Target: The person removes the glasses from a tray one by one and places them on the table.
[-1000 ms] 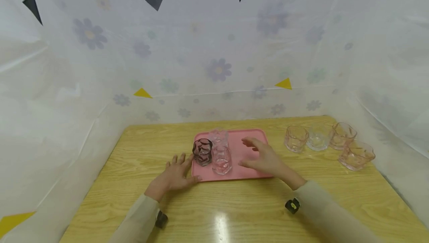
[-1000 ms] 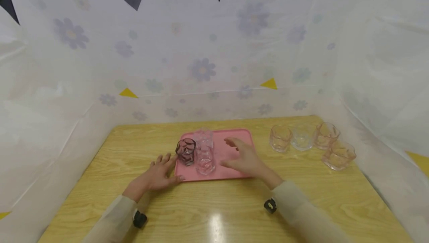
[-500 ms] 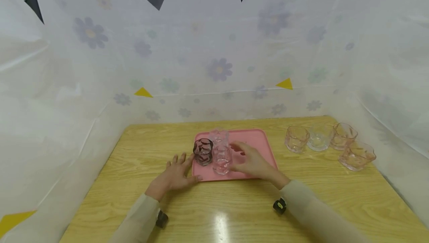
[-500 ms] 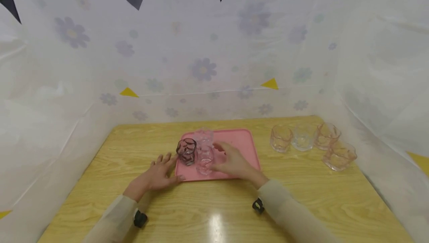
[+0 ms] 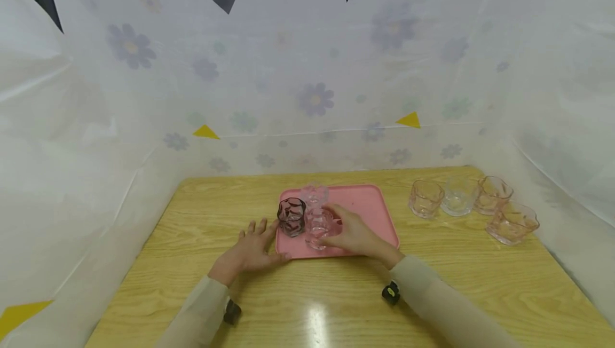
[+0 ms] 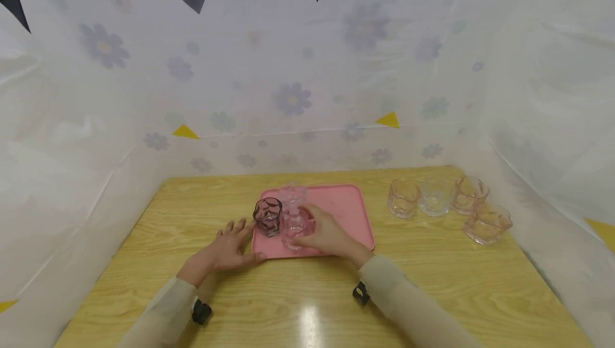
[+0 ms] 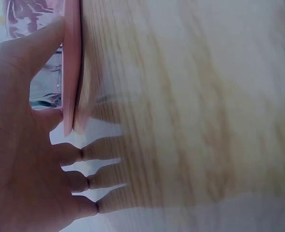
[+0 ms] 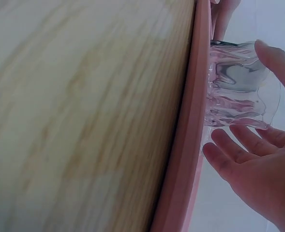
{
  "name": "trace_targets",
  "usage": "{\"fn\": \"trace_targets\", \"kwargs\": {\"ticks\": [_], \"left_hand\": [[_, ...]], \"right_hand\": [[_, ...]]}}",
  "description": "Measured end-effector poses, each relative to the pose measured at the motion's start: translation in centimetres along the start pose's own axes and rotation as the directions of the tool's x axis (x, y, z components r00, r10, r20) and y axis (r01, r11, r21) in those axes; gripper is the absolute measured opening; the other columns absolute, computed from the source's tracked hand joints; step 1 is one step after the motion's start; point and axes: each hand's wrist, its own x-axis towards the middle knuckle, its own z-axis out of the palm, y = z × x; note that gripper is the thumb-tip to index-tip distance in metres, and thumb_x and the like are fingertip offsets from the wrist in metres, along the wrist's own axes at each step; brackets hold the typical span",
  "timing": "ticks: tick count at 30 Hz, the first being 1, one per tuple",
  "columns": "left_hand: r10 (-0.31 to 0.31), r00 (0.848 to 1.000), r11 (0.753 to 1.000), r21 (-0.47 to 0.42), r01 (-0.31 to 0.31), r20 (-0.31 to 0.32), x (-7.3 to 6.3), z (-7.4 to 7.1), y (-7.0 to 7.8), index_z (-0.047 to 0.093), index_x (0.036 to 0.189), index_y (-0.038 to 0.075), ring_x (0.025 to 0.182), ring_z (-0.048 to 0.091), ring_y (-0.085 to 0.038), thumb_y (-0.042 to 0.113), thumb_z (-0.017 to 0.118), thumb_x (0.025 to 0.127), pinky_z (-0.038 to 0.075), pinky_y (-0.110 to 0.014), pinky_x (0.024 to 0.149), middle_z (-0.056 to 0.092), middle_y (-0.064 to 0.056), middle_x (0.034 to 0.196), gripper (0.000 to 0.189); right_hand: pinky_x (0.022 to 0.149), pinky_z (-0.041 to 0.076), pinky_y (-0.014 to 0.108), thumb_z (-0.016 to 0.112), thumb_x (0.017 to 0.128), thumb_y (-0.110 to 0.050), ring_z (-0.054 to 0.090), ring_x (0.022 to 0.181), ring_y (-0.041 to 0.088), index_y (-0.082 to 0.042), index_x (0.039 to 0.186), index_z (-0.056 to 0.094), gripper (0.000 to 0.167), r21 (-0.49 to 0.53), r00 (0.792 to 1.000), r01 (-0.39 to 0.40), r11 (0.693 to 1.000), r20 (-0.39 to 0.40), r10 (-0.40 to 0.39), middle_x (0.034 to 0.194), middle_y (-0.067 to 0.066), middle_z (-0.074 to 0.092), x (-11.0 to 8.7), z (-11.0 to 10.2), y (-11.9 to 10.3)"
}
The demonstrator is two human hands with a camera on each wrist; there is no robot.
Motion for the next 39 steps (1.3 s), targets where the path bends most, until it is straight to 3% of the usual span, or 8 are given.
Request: {"fn": "trace_targets", "kwargs": {"ticks": [9,21,29,39], "left_hand": [[-0.004,1.0,1.0,0.015,0.004,0.006,0.2,0.1,-0.2,0.018,0.171,0.019,0.158,0.008,-0.059,0.079,0.059,0.092,0.01,-0.079,0.123,0.015,-0.028,0.174,0.107],[-0.008,1.0,1.0,0.002,0.008,0.003,0.1,0.2,-0.1,0.018,0.171,0.02,0.159,0.007,-0.058,0.077,0.059,0.092,0.008,-0.078,0.124,0.014,-0.027,0.174,0.106],[-0.003,1.0,1.0,0.003,0.003,0.002,0.0,0.0,0.0,0.017,0.171,0.02,0.159,0.007,-0.058,0.077,0.059,0.092,0.008,-0.078,0.124,0.014,-0.028,0.174,0.106],[-0.006,1.0,1.0,-0.006,0.006,0.004,0.0,0.1,-0.1,0.019,0.171,0.02,0.159,0.006,-0.057,0.078,0.059,0.092,0.008,-0.078,0.124,0.014,-0.027,0.174,0.106]], "right_hand": [[0.111,0.053,0.051,0.094,0.079,-0.04,0.063,0.13,0.03,-0.013,0.161,0.041,0.101,0.044,1.0,-0.015,0.999,0.012,0.014,0.148,0.014,0.061,0.6,0.7,0.0],[0.112,0.052,0.05,0.094,0.08,-0.036,0.062,0.131,0.028,-0.016,0.159,0.043,0.096,0.067,0.999,-0.048,0.997,0.012,0.047,0.148,0.012,0.06,0.8,1.3,0.0],[0.095,0.057,0.042,0.095,0.078,-0.037,0.066,0.112,0.021,-0.008,0.152,0.048,0.092,0.058,0.998,-0.058,0.997,-0.036,0.06,0.13,0.011,0.067,0.7,1.4,-0.6],[0.09,0.058,0.04,0.094,0.079,-0.038,0.066,0.11,0.021,-0.009,0.149,0.05,0.088,0.041,0.997,-0.033,0.999,-0.07,0.036,0.127,0.01,0.068,0.1,0.7,-0.8]]}}
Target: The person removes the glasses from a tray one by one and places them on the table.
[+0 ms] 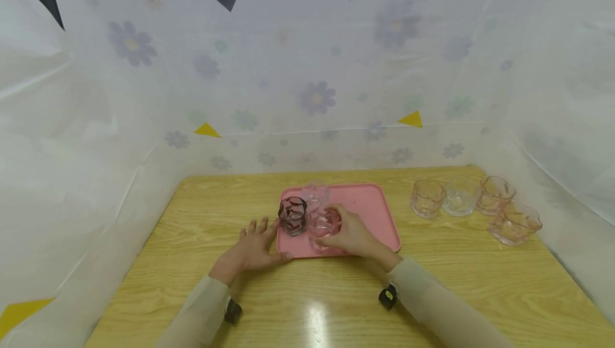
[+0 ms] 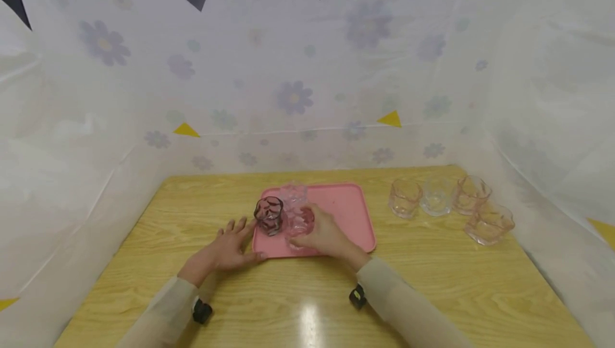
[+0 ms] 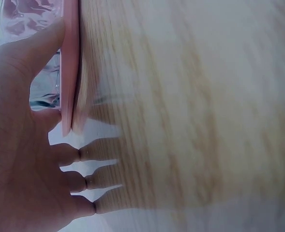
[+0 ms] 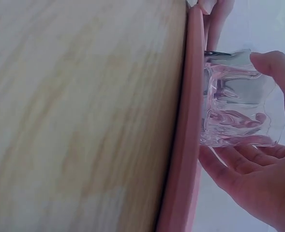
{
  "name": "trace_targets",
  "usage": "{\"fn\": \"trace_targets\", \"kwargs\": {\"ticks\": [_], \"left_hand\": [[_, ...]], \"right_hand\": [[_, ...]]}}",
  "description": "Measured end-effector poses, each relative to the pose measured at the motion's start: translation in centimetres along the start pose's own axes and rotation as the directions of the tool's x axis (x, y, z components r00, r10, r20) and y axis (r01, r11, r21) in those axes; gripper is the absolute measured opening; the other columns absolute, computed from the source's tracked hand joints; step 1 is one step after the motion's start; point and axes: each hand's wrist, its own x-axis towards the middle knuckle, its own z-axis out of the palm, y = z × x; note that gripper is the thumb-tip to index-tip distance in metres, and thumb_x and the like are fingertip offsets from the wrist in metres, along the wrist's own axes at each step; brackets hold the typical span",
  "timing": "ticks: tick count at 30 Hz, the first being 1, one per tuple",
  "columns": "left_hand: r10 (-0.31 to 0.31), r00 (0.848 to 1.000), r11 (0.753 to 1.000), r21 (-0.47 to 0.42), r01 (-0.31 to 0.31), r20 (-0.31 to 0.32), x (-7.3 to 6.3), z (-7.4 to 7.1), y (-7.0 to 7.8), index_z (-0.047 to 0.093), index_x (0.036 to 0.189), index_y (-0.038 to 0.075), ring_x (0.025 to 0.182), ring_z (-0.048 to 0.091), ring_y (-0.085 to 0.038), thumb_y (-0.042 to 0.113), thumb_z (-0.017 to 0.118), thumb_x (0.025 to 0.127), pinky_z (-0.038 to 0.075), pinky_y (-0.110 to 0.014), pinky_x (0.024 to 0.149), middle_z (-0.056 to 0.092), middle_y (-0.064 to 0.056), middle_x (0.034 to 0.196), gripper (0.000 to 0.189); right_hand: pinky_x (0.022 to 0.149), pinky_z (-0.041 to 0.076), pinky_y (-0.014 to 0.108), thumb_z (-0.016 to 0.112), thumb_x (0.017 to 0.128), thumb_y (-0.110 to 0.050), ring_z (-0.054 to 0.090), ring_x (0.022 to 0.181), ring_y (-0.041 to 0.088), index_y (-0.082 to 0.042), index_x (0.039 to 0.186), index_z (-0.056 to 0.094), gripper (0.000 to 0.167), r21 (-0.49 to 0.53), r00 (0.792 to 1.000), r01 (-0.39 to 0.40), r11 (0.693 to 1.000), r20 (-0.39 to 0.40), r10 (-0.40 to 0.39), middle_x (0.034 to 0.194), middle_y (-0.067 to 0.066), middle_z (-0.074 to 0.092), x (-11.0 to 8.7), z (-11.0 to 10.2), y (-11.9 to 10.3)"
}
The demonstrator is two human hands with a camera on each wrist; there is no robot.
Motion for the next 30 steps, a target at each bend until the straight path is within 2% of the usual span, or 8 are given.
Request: {"fn": "trace_targets", "kwargs": {"ticks": [7,15,18,22,27,30], "left_hand": [[0.003,1.0,1.0,-0.002,-0.003,0.003,0.0,0.0,0.0,0.017,0.171,0.021,0.159,0.005,-0.057,0.078,0.059,0.092,0.007,-0.078,0.124,0.013,-0.027,0.174,0.106],[0.002,1.0,1.0,-0.004,-0.002,0.007,0.0,0.0,0.0,0.017,0.171,0.021,0.159,0.004,-0.057,0.078,0.058,0.092,0.006,-0.078,0.124,0.012,-0.027,0.174,0.106],[0.002,1.0,1.0,-0.004,-0.002,0.005,0.0,0.0,0.0,0.017,0.171,0.021,0.159,0.005,-0.057,0.079,0.058,0.092,0.007,-0.078,0.124,0.013,-0.027,0.174,0.106],[0.006,1.0,1.0,-0.002,-0.006,0.0,-0.1,0.0,0.0,0.019,0.171,0.02,0.159,0.006,-0.058,0.078,0.059,0.092,0.009,-0.079,0.123,0.014,-0.028,0.174,0.106],[0.005,1.0,1.0,-0.005,-0.006,-0.005,-0.1,-0.1,0.1,0.02,0.171,0.018,0.158,0.007,-0.059,0.076,0.061,0.092,0.009,-0.08,0.123,0.015,-0.029,0.173,0.106],[0.005,1.0,1.0,-0.003,-0.005,-0.003,-0.1,-0.1,0.1,0.02,0.171,0.018,0.158,0.007,-0.059,0.076,0.061,0.092,0.009,-0.08,0.123,0.015,-0.029,0.173,0.106]], "right_hand": [[0.09,0.059,0.041,0.095,0.078,-0.038,0.068,0.11,0.024,-0.01,0.146,0.053,0.085,-0.012,0.999,-0.001,1.0,-0.054,0.001,0.128,0.012,0.069,-0.8,-1.7,0.2],[0.087,0.058,0.037,0.095,0.078,-0.031,0.068,0.107,0.027,-0.005,0.144,0.052,0.083,-0.016,0.992,-0.005,1.0,-0.127,0.003,0.13,0.018,0.066,-1.8,-4.2,1.6],[0.085,0.059,0.037,0.095,0.079,-0.031,0.069,0.106,0.028,-0.007,0.143,0.052,0.081,0.008,0.991,-0.026,1.0,-0.131,0.027,0.132,0.019,0.066,-2.3,-5.4,2.2],[0.081,0.059,0.035,0.094,0.08,-0.035,0.069,0.104,0.027,-0.008,0.144,0.052,0.081,-0.007,0.988,-0.055,0.998,-0.147,0.053,0.132,0.019,0.066,-3.2,-6.9,3.1],[0.079,0.059,0.034,0.091,0.084,-0.037,0.069,0.104,0.029,-0.003,0.15,0.047,0.086,-0.014,0.983,-0.087,0.996,-0.166,0.084,0.133,0.022,0.064,-4.3,-8.7,3.9],[0.081,0.059,0.034,0.089,0.086,-0.038,0.068,0.109,0.032,-0.001,0.151,0.046,0.086,-0.026,0.979,-0.102,0.994,-0.18,0.096,0.134,0.023,0.064,-4.9,-9.7,4.3]]}}
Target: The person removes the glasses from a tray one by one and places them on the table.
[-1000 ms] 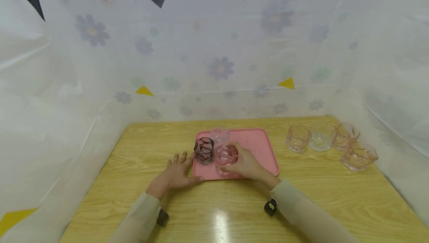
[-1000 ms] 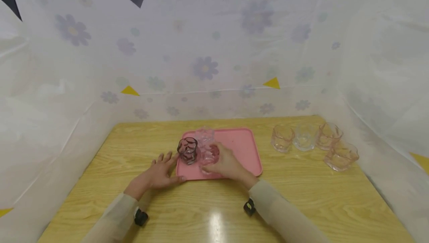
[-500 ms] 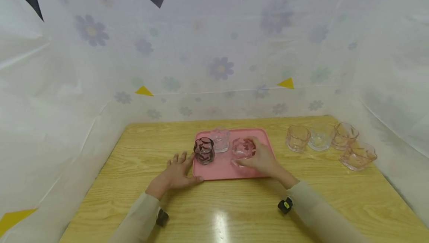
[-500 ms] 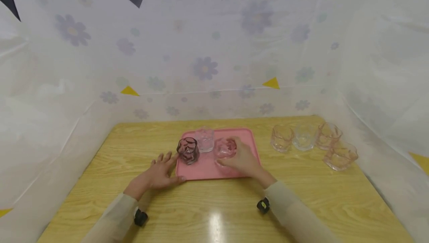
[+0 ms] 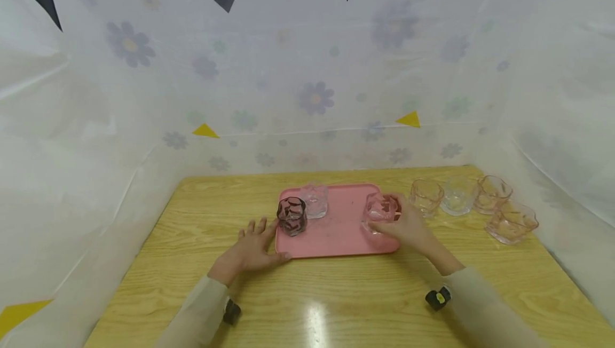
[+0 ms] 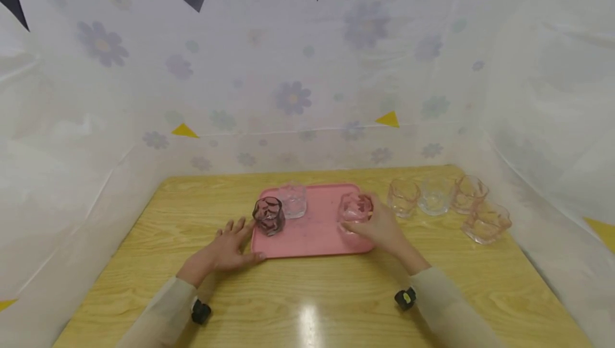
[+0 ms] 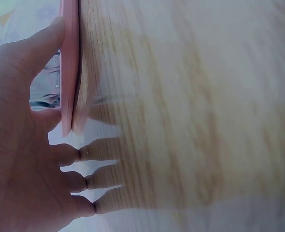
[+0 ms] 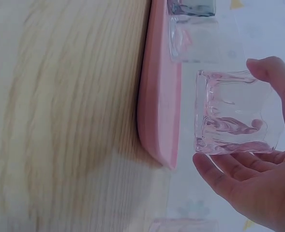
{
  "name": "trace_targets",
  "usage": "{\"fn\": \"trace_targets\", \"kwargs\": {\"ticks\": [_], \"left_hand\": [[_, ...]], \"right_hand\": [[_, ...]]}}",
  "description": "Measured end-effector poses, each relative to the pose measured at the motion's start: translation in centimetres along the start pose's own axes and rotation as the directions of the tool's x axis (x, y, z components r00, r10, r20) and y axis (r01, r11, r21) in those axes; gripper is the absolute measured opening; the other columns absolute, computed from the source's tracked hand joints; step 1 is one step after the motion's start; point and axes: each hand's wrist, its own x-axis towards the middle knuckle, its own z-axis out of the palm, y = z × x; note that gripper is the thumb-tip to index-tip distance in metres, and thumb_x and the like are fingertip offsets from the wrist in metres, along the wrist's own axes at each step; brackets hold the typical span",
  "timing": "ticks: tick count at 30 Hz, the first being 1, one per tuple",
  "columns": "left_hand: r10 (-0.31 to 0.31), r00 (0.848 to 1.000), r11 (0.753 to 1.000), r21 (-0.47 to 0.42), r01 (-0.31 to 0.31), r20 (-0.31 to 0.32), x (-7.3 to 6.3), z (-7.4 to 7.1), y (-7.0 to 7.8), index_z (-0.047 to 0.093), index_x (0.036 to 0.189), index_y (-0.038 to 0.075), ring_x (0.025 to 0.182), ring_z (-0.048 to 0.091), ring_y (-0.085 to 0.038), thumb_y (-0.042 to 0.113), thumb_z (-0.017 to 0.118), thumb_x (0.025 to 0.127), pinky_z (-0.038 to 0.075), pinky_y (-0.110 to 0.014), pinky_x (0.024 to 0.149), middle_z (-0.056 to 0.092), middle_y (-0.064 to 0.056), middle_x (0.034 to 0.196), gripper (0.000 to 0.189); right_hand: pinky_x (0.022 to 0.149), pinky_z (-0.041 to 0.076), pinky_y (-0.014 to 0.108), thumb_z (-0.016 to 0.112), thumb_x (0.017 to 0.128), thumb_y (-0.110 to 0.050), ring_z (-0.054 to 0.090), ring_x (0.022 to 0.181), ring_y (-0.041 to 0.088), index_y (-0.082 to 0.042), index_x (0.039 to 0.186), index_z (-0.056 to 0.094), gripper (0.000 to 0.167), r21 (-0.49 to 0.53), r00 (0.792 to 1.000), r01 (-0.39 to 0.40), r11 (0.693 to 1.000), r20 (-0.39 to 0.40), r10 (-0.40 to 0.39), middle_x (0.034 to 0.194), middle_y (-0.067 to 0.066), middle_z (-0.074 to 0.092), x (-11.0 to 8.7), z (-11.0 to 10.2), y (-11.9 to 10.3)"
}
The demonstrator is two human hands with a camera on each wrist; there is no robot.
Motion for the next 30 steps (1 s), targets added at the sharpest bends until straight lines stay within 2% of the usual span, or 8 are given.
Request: {"fn": "trace_targets", "kwargs": {"ticks": [6,11,22,24,26,30], "left_hand": [[0.002,1.0,1.0,0.004,-0.002,-0.002,0.0,-0.1,0.0,0.021,0.17,0.018,0.158,0.008,-0.059,0.076,0.061,0.092,0.01,-0.08,0.122,0.015,-0.03,0.173,0.105],[-0.001,1.0,1.0,0.003,0.001,-0.001,0.0,-0.2,0.0,0.02,0.171,0.019,0.158,0.008,-0.059,0.076,0.061,0.092,0.01,-0.08,0.123,0.016,-0.029,0.173,0.105],[0.003,1.0,1.0,-0.003,-0.003,-0.003,0.0,-0.1,0.0,0.021,0.17,0.017,0.158,0.008,-0.059,0.075,0.061,0.093,0.009,-0.08,0.123,0.015,-0.03,0.173,0.105],[0.005,1.0,1.0,-0.003,-0.005,-0.002,0.0,-0.1,0.0,0.021,0.17,0.017,0.158,0.008,-0.059,0.075,0.061,0.093,0.009,-0.08,0.123,0.016,-0.03,0.173,0.105],[0.007,1.0,1.0,-0.003,-0.007,-0.002,-0.1,-0.1,0.0,0.022,0.17,0.017,0.158,0.008,-0.059,0.075,0.061,0.093,0.01,-0.08,0.123,0.016,-0.03,0.173,0.105],[0.008,1.0,1.0,0.0,-0.008,0.0,-0.1,0.0,0.0,0.021,0.17,0.018,0.158,0.008,-0.059,0.076,0.06,0.092,0.01,-0.08,0.123,0.016,-0.03,0.173,0.105]], "right_hand": [[0.093,0.059,0.044,0.087,0.088,-0.038,0.062,0.129,0.04,0.0,0.154,0.042,0.088,0.006,0.999,-0.021,1.0,-0.03,0.021,0.142,0.027,0.061,-0.9,-1.7,1.1],[0.096,0.059,0.051,0.087,0.089,-0.038,0.06,0.132,0.044,0.001,0.155,0.041,0.089,-0.014,0.998,-0.034,0.999,-0.058,0.033,0.144,0.029,0.06,-1.7,-2.9,1.9],[0.097,0.056,0.056,0.082,0.093,-0.041,0.056,0.133,0.048,0.001,0.158,0.036,0.09,-0.057,0.992,-0.098,0.994,-0.084,0.093,0.147,0.031,0.055,-3.9,-5.6,3.1],[0.094,0.057,0.052,0.081,0.093,-0.041,0.056,0.13,0.048,0.001,0.158,0.035,0.089,-0.062,0.991,-0.107,0.992,-0.091,0.101,0.147,0.031,0.055,-4.3,-6.1,3.5],[0.089,0.058,0.042,0.081,0.094,-0.042,0.057,0.128,0.049,0.0,0.158,0.035,0.089,-0.073,0.988,-0.122,0.99,-0.101,0.114,0.147,0.031,0.055,-4.6,-6.7,3.9],[0.081,0.051,0.021,0.081,0.094,-0.041,0.056,0.126,0.05,0.003,0.158,0.033,0.091,-0.089,0.984,-0.141,0.986,-0.118,0.13,0.146,0.033,0.053,-5.2,-7.6,4.8]]}}
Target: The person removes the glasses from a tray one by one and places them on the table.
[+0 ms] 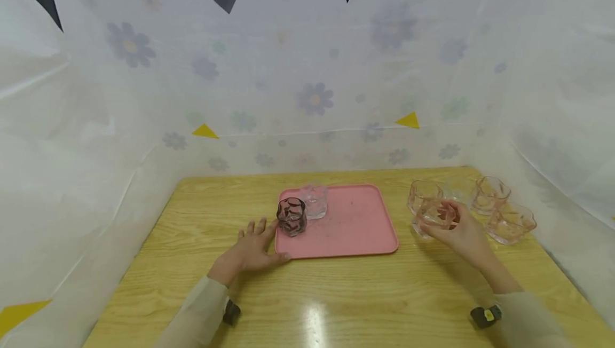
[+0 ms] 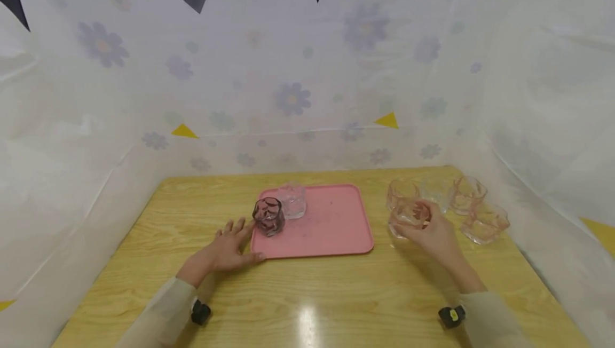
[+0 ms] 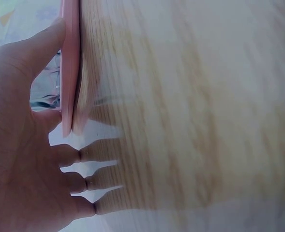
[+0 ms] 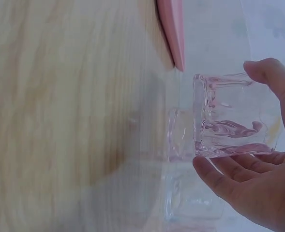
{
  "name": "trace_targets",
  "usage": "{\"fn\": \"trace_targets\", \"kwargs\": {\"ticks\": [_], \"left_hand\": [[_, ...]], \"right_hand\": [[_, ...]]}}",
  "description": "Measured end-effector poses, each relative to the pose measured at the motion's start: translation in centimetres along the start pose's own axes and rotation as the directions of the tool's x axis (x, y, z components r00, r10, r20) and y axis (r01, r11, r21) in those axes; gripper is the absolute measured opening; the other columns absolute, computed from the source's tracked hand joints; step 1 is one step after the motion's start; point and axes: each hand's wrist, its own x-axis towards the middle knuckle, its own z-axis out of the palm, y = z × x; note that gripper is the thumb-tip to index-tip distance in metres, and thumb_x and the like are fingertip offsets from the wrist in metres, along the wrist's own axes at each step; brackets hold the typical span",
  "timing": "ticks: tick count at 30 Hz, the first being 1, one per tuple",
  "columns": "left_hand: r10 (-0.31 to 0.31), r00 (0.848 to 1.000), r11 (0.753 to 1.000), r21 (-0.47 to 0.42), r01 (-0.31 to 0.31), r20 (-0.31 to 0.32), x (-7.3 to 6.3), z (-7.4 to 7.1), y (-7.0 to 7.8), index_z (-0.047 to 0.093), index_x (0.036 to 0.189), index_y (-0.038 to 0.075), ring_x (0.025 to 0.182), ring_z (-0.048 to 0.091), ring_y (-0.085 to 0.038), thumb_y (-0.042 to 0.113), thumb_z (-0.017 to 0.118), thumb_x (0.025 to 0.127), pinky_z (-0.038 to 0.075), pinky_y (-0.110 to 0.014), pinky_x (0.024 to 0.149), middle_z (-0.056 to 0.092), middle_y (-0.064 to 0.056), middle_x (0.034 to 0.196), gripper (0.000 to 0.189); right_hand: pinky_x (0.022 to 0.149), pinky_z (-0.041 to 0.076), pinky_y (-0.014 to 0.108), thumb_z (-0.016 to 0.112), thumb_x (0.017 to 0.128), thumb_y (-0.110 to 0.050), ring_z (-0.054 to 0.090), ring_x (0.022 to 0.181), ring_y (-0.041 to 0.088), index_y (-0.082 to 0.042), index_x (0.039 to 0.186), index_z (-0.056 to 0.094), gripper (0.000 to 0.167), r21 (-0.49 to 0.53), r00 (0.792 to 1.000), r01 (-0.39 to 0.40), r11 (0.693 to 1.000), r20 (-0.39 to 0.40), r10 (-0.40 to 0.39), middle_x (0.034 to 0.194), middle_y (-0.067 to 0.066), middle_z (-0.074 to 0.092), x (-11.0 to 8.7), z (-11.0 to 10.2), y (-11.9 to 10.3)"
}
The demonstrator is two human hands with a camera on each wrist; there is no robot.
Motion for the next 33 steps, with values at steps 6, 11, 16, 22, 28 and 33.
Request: {"fn": "trace_targets", "kwargs": {"ticks": [6,11,16,22,28,33], "left_hand": [[-0.002,1.0,1.0,0.0,0.002,0.001,0.0,0.2,0.0,0.021,0.17,0.018,0.159,0.007,-0.059,0.077,0.059,0.092,0.009,-0.08,0.123,0.015,-0.029,0.173,0.106],[0.002,1.0,1.0,0.005,-0.001,-0.007,0.1,0.2,-0.1,0.021,0.17,0.018,0.158,0.007,-0.059,0.078,0.059,0.092,0.009,-0.08,0.123,0.016,-0.029,0.173,0.106],[-0.001,1.0,1.0,0.004,0.001,-0.008,0.1,0.3,-0.1,0.02,0.171,0.018,0.158,0.007,-0.059,0.079,0.059,0.092,0.009,-0.08,0.123,0.015,-0.029,0.173,0.107],[-0.001,1.0,1.0,0.003,0.001,-0.008,0.1,0.3,-0.1,0.02,0.171,0.018,0.158,0.008,-0.059,0.079,0.058,0.092,0.009,-0.08,0.123,0.015,-0.029,0.173,0.107],[0.0,1.0,1.0,0.005,0.0,-0.007,0.0,0.1,-0.1,0.02,0.171,0.017,0.158,0.008,-0.059,0.078,0.059,0.092,0.009,-0.08,0.122,0.016,-0.03,0.173,0.106],[-0.004,1.0,1.0,0.006,0.004,-0.002,-0.2,0.0,0.0,0.019,0.171,0.018,0.158,0.007,-0.059,0.078,0.059,0.093,0.009,-0.08,0.123,0.015,-0.029,0.173,0.106]], "right_hand": [[0.075,0.048,0.016,0.08,0.095,-0.041,0.052,0.128,0.054,0.006,0.159,0.028,0.095,-0.01,0.999,-0.046,0.999,0.004,0.046,0.147,0.037,0.05,-0.6,-1.3,1.6],[0.078,0.055,0.034,0.08,0.095,-0.041,0.054,0.124,0.054,0.009,0.155,0.034,0.091,-0.042,0.998,-0.054,0.998,-0.039,0.052,0.143,0.038,0.052,-0.8,-2.1,2.7],[0.078,0.055,0.037,0.08,0.094,-0.044,0.053,0.123,0.055,0.012,0.156,0.032,0.096,-0.068,0.996,-0.072,0.995,-0.058,0.068,0.141,0.039,0.052,-0.8,-2.7,3.5],[0.071,0.047,0.021,0.081,0.093,-0.045,0.056,0.121,0.055,0.012,0.156,0.031,0.099,-0.081,0.991,-0.097,0.992,-0.097,0.089,0.136,0.038,0.055,-0.9,-3.1,3.9],[0.076,0.043,0.024,0.08,0.093,-0.043,0.057,0.12,0.052,0.012,0.156,0.032,0.096,-0.08,0.986,-0.12,0.99,-0.123,0.11,0.14,0.039,0.053,-0.7,-3.2,4.2],[0.077,0.046,0.03,0.08,0.093,-0.043,0.056,0.12,0.052,0.014,0.155,0.032,0.097,-0.074,0.982,-0.137,0.988,-0.142,0.125,0.14,0.04,0.052,-0.6,-3.2,4.5]]}}
